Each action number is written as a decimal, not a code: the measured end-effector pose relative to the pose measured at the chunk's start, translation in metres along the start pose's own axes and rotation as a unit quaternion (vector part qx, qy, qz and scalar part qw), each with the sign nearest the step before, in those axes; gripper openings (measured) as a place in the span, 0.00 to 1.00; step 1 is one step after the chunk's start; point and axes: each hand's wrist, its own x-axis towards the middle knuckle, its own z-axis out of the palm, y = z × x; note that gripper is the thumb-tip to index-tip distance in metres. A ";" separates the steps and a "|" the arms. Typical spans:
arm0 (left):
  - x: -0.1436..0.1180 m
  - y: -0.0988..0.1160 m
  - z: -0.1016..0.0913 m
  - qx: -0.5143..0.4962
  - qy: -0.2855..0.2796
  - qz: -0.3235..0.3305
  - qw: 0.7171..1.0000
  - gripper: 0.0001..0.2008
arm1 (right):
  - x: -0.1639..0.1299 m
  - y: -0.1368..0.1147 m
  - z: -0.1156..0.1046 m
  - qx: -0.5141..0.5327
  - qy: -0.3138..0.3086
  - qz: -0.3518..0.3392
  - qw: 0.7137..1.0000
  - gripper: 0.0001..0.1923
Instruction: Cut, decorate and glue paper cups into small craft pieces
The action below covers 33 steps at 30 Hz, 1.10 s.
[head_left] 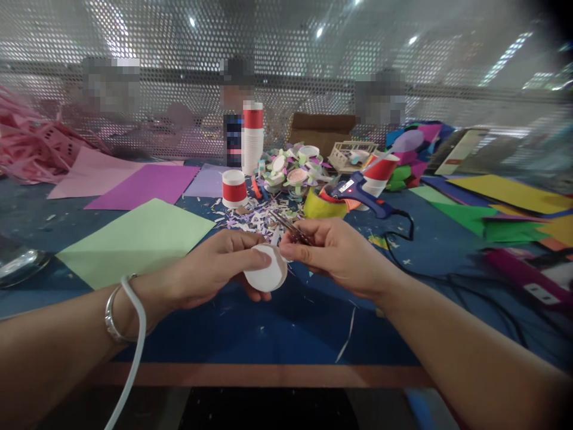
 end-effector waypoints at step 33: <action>-0.002 0.002 0.003 0.032 0.015 0.009 0.999 0.08 | -0.002 -0.001 0.003 -0.065 0.014 -0.048 0.997 0.12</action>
